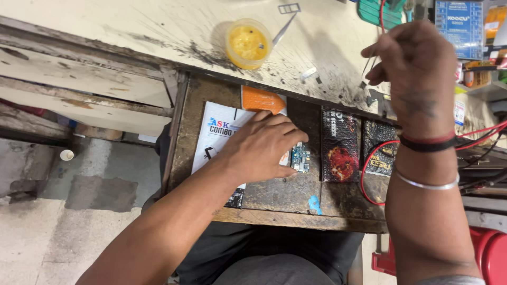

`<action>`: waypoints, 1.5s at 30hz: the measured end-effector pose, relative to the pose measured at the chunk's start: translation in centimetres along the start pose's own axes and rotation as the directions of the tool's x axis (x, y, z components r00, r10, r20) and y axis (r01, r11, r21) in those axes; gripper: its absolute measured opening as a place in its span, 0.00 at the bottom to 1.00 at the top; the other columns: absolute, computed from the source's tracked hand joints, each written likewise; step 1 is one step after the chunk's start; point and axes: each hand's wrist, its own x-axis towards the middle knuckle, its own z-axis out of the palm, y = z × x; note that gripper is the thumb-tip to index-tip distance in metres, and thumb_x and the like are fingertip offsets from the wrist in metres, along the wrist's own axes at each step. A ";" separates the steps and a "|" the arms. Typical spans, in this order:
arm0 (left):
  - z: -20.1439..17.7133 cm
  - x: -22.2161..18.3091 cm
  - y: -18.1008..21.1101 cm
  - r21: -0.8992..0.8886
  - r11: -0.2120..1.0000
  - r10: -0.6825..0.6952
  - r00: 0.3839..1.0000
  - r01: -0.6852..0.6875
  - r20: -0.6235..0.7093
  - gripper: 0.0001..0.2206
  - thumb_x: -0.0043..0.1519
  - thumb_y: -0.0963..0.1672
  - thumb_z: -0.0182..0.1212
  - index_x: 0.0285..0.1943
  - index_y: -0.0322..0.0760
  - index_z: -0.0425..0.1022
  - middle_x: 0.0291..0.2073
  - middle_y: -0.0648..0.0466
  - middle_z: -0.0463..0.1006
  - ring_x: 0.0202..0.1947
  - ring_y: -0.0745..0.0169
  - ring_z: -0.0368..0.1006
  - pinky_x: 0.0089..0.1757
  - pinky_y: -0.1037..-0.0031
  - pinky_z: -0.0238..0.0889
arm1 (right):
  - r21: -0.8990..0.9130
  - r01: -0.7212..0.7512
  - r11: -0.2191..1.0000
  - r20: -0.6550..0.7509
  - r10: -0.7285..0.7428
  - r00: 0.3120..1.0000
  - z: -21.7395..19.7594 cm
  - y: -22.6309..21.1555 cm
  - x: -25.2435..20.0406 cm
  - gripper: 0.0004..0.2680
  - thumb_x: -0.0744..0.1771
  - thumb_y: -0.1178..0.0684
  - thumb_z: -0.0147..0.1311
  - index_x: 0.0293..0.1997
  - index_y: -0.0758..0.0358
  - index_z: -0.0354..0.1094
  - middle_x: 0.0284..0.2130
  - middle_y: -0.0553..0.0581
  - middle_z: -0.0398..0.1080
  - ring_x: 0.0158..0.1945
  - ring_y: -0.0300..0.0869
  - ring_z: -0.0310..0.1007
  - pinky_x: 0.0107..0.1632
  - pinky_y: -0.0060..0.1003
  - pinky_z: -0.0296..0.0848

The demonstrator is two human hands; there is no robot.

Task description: The person heats a small electronic circuit board using a heat gun while holding a metal tool against a component.

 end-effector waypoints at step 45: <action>0.4 -0.2 -0.3 0.047 0.999 0.023 0.997 -0.020 -0.074 0.31 0.47 0.54 0.76 0.58 0.42 0.74 0.48 0.54 0.77 0.58 0.55 0.68 0.60 0.58 0.56 | 0.339 0.182 0.923 0.013 -0.198 0.980 13.7 0.3 1.5 0.07 0.69 0.65 0.66 0.48 0.72 0.70 0.42 0.57 0.77 0.47 0.36 0.78 0.52 0.29 0.79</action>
